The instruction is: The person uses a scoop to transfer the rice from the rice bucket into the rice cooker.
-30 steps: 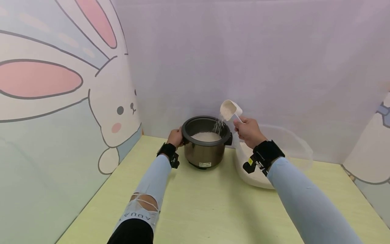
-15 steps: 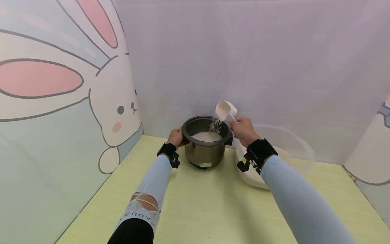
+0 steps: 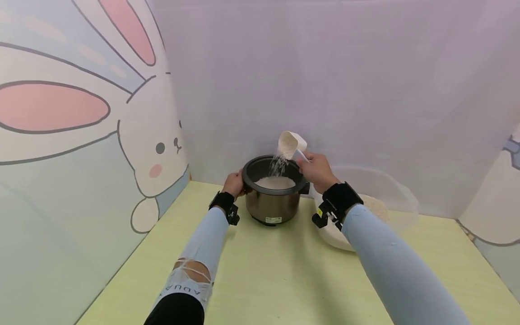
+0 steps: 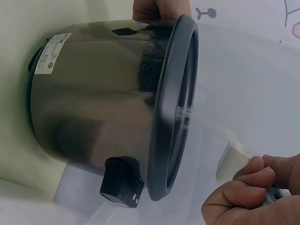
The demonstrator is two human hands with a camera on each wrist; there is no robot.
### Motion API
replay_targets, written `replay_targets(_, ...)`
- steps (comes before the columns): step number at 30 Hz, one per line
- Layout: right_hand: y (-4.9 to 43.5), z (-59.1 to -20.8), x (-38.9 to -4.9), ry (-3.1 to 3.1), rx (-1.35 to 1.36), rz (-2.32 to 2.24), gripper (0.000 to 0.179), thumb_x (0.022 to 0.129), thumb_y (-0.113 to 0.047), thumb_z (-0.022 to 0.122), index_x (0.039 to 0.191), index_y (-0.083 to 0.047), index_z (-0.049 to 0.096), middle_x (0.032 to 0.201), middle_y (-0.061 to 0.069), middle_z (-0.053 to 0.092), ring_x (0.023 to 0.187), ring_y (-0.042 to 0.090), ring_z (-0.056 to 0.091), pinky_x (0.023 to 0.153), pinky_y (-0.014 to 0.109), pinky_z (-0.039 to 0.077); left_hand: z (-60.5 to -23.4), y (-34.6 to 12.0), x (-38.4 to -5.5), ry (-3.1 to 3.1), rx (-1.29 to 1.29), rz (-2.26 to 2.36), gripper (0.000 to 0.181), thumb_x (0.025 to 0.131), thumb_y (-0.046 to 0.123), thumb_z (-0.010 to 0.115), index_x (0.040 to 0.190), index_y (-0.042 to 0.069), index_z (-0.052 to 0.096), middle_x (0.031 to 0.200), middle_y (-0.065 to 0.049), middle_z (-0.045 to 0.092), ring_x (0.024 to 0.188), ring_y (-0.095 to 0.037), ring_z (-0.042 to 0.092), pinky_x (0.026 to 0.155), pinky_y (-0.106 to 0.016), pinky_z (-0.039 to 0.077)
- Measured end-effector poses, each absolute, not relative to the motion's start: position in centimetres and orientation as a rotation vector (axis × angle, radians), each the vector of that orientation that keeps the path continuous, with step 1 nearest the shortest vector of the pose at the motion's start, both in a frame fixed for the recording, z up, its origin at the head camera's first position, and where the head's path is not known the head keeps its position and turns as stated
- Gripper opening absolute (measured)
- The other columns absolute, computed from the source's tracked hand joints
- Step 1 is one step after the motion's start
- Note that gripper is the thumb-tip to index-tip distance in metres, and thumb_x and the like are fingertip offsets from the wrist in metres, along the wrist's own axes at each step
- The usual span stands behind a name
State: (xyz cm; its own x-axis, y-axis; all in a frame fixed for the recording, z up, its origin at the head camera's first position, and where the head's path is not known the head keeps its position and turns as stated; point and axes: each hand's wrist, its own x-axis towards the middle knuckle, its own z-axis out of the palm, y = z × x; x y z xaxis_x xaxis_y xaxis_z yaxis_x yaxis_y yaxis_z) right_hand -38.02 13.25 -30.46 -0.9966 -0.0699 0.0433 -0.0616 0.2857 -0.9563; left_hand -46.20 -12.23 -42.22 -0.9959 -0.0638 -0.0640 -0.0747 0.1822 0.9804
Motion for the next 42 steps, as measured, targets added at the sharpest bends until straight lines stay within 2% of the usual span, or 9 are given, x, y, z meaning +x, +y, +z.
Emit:
replay_targets(2, 13.1, -30.4, -37.9, 2.541, -0.164, -1.85, 0.048, 0.112, -0.015, 0.043, 0.157, -0.003, 0.034, 0.14, 0.022, 0.043, 0.101, 0.026, 0.045, 0.084, 0.035, 0.033, -42.3, -12.4, -46.2, 2.413, -0.148, 2.002, 0.044, 0.113, 0.038, 0.037, 0.088, 0.007, 0.054, 0.069, -0.003, 0.048, 0.052, -0.012, 0.047, 0.051, -0.026, 0.045)
replay_targets(10, 12.6, -30.4, -37.8, 2.58, -0.256, -1.835, 0.046, 0.112, -0.013, 0.043, 0.155, 0.0, 0.036, 0.125, 0.019, 0.047, 0.096, 0.024, 0.042, 0.084, 0.036, 0.031, -42.2, -12.5, -46.2, 2.397, -0.16, 2.014, 0.044, 0.112, 0.039, 0.04, 0.084, 0.008, 0.052, 0.067, -0.002, 0.047, 0.05, -0.012, 0.046, 0.048, -0.024, 0.044)
replay_targets(17, 12.0, -30.5, -37.9, 2.637, -0.285, -1.788, 0.042, 0.111, -0.013, 0.046, 0.151, 0.001, 0.045, 0.118, 0.02, 0.053, 0.092, 0.024, 0.044, 0.081, 0.035, 0.033, -41.7, -12.4, -45.3, 2.359, -0.08, 2.078, 0.046, 0.113, 0.04, 0.038, 0.08, 0.01, 0.05, 0.062, 0.001, 0.046, 0.048, -0.009, 0.045, 0.049, -0.023, 0.043)
replay_targets(24, 11.9, -30.8, -37.9, 2.688, -0.324, -1.724, 0.043, 0.111, -0.014, 0.047, 0.152, -0.001, 0.044, 0.104, 0.014, 0.052, 0.083, 0.021, 0.044, 0.074, 0.033, 0.033, -41.9, -12.0, -45.6, 2.364, -0.083, 2.065, 0.046, 0.113, 0.041, 0.037, 0.078, 0.011, 0.047, 0.059, 0.001, 0.043, 0.046, -0.009, 0.042, 0.048, -0.023, 0.041)
replay_targets(27, 12.0, -30.9, -37.8, 2.716, -0.345, -1.688, 0.044, 0.111, -0.014, 0.047, 0.153, -0.002, 0.043, 0.106, 0.014, 0.052, 0.083, 0.021, 0.043, 0.074, 0.034, 0.033, -41.9, -11.9, -45.5, 2.35, -0.085, 2.077, 0.046, 0.113, 0.041, 0.038, 0.08, 0.011, 0.049, 0.06, 0.001, 0.044, 0.047, -0.009, 0.043, 0.048, -0.023, 0.041)
replay_targets(31, 12.1, -31.0, -37.7, 2.74, -0.372, -1.641, 0.045, 0.112, -0.015, 0.046, 0.155, -0.003, 0.04, 0.126, 0.021, 0.056, 0.095, 0.026, 0.046, 0.081, 0.038, 0.034, -41.7, -11.9, -45.3, 2.341, -0.077, 2.076, 0.046, 0.112, 0.042, 0.038, 0.081, 0.011, 0.05, 0.061, 0.002, 0.044, 0.048, -0.009, 0.043, 0.05, -0.024, 0.042)
replay_targets(36, 12.3, -31.0, -37.7, 2.768, -0.408, -1.57, 0.047, 0.112, -0.017, 0.046, 0.156, -0.002, 0.038, 0.153, 0.023, 0.045, 0.13, 0.034, 0.049, 0.093, 0.044, 0.037, -41.3, -11.9, -45.0, 2.355, -0.068, 2.068, 0.046, 0.113, 0.041, 0.037, 0.08, 0.011, 0.049, 0.061, 0.002, 0.045, 0.049, -0.009, 0.044, 0.05, -0.024, 0.042)
replay_targets(38, 12.5, -31.0, -37.8, 2.792, -0.414, -1.541, 0.047, 0.112, -0.017, 0.047, 0.155, -0.002, 0.038, 0.154, 0.023, 0.044, 0.138, 0.036, 0.046, 0.098, 0.046, 0.039, -41.2, -12.0, -44.9, 2.343, -0.058, 2.08, 0.046, 0.113, 0.04, 0.037, 0.081, 0.01, 0.05, 0.062, 0.001, 0.048, 0.049, -0.01, 0.046, 0.05, -0.023, 0.042)
replay_targets(42, 12.9, -31.0, -37.5, 2.835, -0.433, -1.486, 0.047, 0.112, -0.015, 0.046, 0.155, 0.001, 0.038, 0.153, 0.026, 0.044, 0.14, 0.039, 0.044, 0.103, 0.05, 0.04, -41.1, -12.2, -44.7, 2.298, -0.031, 2.118, 0.046, 0.113, 0.039, 0.039, 0.083, 0.007, 0.055, 0.064, -0.001, 0.055, 0.052, -0.01, 0.051, 0.051, -0.024, 0.044)
